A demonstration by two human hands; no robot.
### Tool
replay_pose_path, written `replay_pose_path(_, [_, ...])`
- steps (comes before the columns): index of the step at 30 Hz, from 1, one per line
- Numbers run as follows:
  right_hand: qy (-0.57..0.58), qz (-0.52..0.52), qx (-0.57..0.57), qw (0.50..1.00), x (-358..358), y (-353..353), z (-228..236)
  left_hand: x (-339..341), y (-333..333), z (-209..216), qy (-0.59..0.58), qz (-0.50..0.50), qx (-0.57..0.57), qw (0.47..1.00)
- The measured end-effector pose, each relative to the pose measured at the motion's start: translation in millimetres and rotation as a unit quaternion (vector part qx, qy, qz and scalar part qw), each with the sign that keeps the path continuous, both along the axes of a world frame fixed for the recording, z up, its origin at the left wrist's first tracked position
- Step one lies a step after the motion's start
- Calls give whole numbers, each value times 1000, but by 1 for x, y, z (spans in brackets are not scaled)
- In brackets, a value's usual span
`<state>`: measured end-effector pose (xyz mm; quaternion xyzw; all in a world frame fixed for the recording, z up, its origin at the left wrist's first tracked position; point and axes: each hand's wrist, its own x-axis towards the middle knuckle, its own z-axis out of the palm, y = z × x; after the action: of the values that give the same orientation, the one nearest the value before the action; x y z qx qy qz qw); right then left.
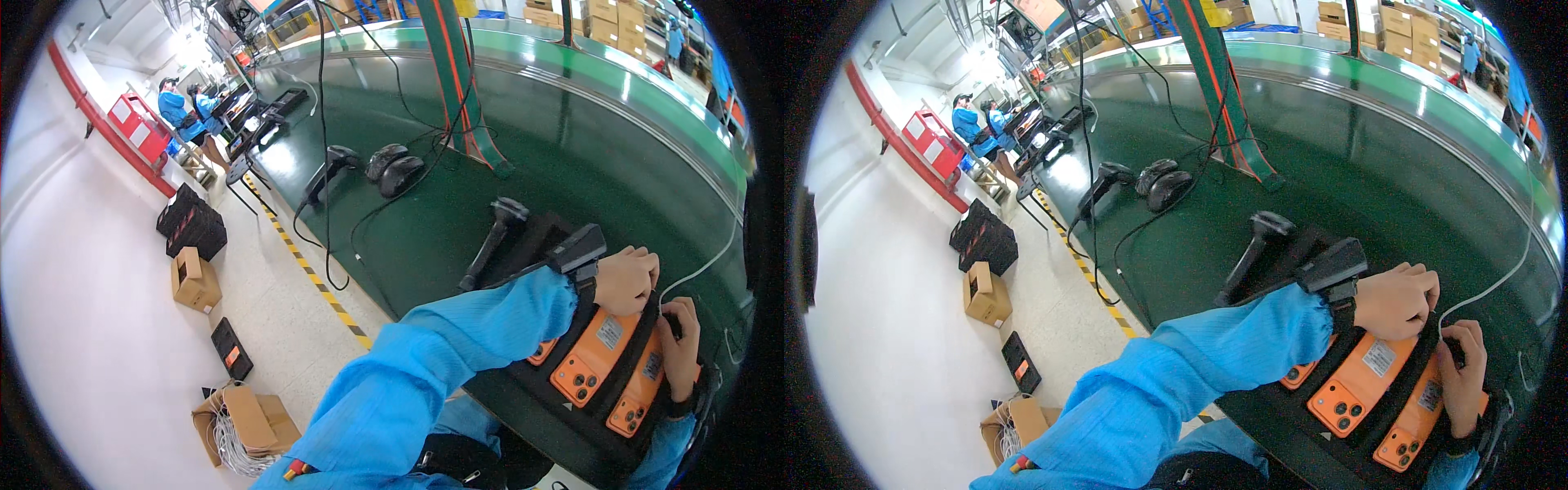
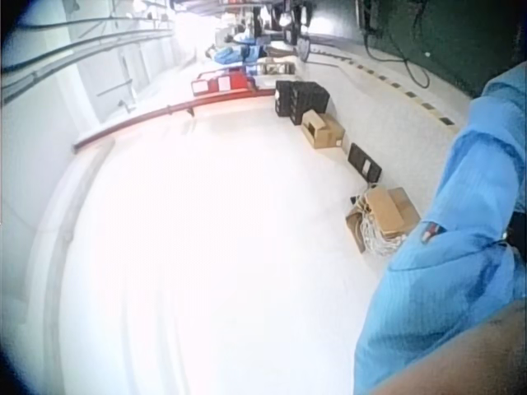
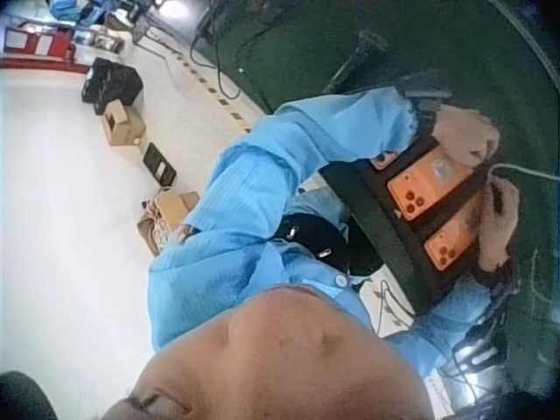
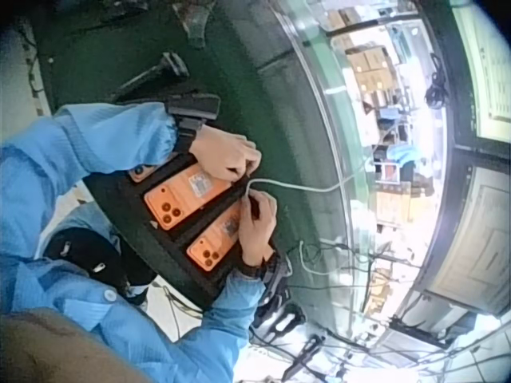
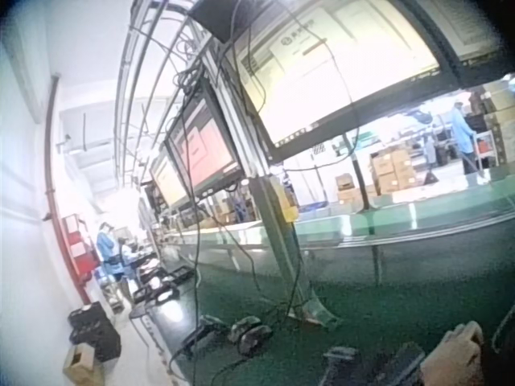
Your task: The recorder is inspecting and adjusting charging cables on several orange handheld electronic devices mounted in a tray on a factory production line.
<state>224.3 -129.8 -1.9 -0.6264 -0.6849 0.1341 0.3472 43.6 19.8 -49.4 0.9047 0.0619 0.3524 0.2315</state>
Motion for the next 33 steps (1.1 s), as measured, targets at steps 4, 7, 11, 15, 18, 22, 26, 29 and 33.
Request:
replay_pose_path(4, [2, -1, -2, 1000, 0, 0, 0, 1, -2, 0, -10, 1, 7, 1000])
replay_pose_path(7, [6, 1, -3, 1000, 0, 1, 0, 2, -1, 0, -17, 3, 13, 1000])
replay_pose_path(11, [2, 0, 4, 1000, -1, 1, 0, 4, 0, -1, -28, 5, 22, 999])
replay_pose_path(15, [4, 1, 2, 1000, -1, 1, 0, 3, 0, 3, -15, 0, 14, 1000])
replay_pose_path(18, [8, 8, -3, 1000, 1, 0, 0, 3, 0, 6, -3, -11, -12, 1000])
replay_pose_path(22, [3, 8, 6, 1000, 0, -1, 2, 1, -1, 9, 1, -12, -32, 999])
replay_pose_path(26, [0, 8, 3, 1000, -1, 0, 2, 1, -1, 7, 3, -1, -34, 999])
replay_pose_path(29, [6, 14, 2, 1000, -1, 1, 1, 2, 1, 4, -5, -5, -27, 1000])
replay_pose_path(33, [0, 7, 8, 1000, -2, 0, 4, 4, 2, 3, -8, -4, -24, 1000])
